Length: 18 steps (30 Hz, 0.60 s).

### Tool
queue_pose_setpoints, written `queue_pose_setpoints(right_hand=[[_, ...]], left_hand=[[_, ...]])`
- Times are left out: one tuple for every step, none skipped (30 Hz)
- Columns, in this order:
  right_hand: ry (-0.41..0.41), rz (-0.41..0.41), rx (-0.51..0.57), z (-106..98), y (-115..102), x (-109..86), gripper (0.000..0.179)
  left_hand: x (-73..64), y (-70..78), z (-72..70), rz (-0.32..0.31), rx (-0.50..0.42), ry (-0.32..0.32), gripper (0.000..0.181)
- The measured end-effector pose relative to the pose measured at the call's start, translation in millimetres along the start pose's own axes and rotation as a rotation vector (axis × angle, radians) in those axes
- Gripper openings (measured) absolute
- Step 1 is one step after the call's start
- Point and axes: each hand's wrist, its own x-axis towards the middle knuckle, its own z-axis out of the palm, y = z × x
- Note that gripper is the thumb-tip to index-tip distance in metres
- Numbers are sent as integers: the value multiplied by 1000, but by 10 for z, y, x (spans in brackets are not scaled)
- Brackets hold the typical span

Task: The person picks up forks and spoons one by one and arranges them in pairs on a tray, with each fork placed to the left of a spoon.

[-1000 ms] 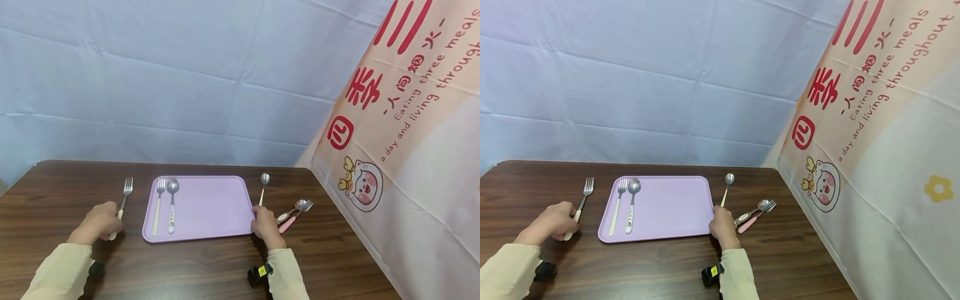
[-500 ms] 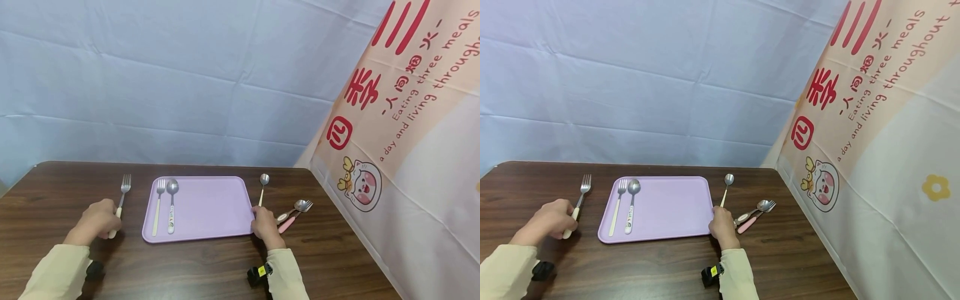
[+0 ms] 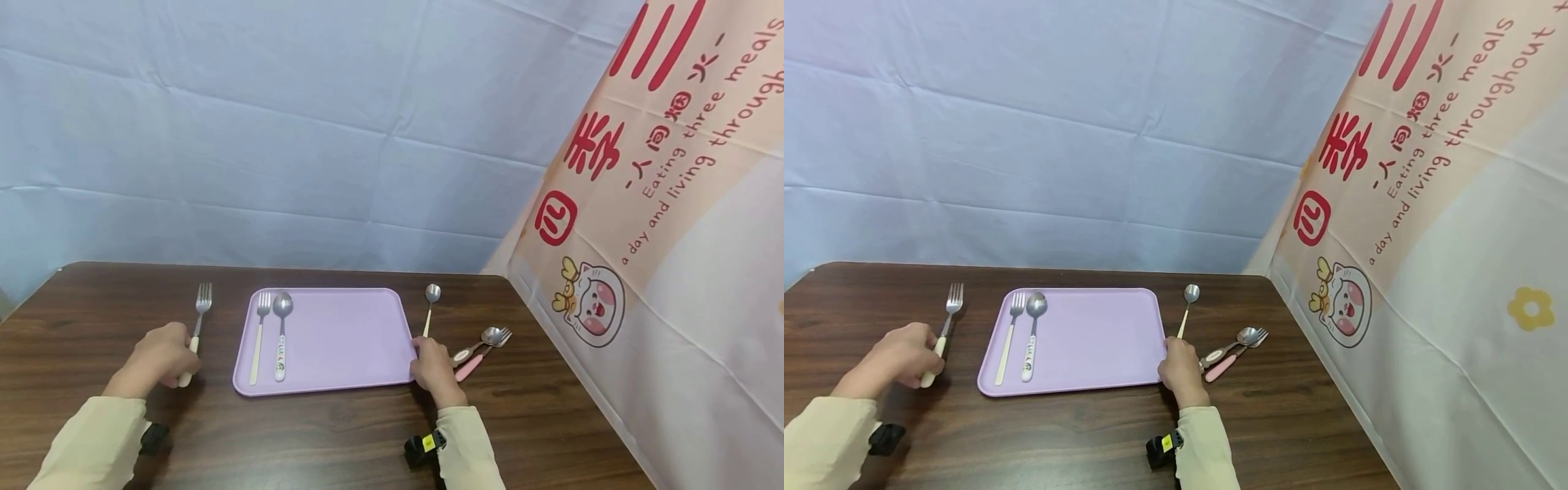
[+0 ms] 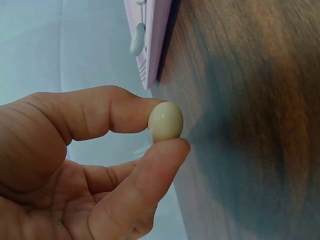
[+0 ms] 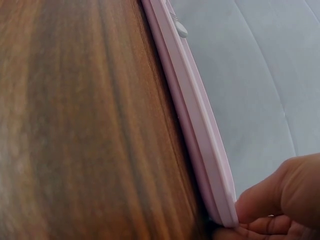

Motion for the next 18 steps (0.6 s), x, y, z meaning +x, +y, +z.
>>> queue_pose_setpoints(right_hand=[[0, -1, 2, -1, 3, -2, 39], [0, -3, 5, -1, 6, -3, 39], [1, -7, 4, -6, 8, -5, 39], [2, -11, 3, -9, 11, -6, 39], [2, -11, 3, -14, 12, -8, 39], [2, -12, 2, -17, 15, -10, 39], [3, -11, -1, -21, 19, -11, 39], [1, -9, -1, -26, 22, -10, 39], [0, -7, -3, -31, 24, -8, 39], [-1, -5, -3, -36, 25, -9, 39], [-3, -1, -3, -38, 25, -8, 40], [-2, 0, -1, -39, 24, -9, 40], [-4, 2, 1, -40, 21, -8, 39], [-4, 2, 2, -38, 17, -9, 39], [-4, 0, 4, -34, 13, -9, 39], [-3, -2, 5, -28, 9, -9, 39], [-5, -4, 7, -21, 5, -9, 39], [-6, -7, 10, -16, 0, -9, 38]], left_hand=[[1, -1, 3, 2, -3, 2, 14], [2, 0, 8, 1, -7, 3, 14], [2, 5, 9, 0, -11, 2, 15], [5, 9, 11, 0, -12, 2, 15], [6, 16, 14, 0, -14, 0, 15], [6, 26, 17, 0, -15, -2, 14], [8, 36, 21, 2, -14, -2, 14], [9, 46, 24, 2, -15, -3, 14], [12, 57, 28, 3, -16, -4, 14], [14, 66, 36, 3, -17, -3, 14], [15, 74, 43, 4, -19, -2, 14], [15, 80, 50, 5, -21, -1, 14], [16, 84, 55, 5, -23, -1, 14], [16, 87, 61, 5, -27, -2, 14], [13, 91, 67, 4, -30, -2, 14], [10, 94, 74, 4, -34, -2, 14], [4, 96, 82, 6, -39, -2, 13], [-2, 100, 93, 8, -44, 0, 13]])
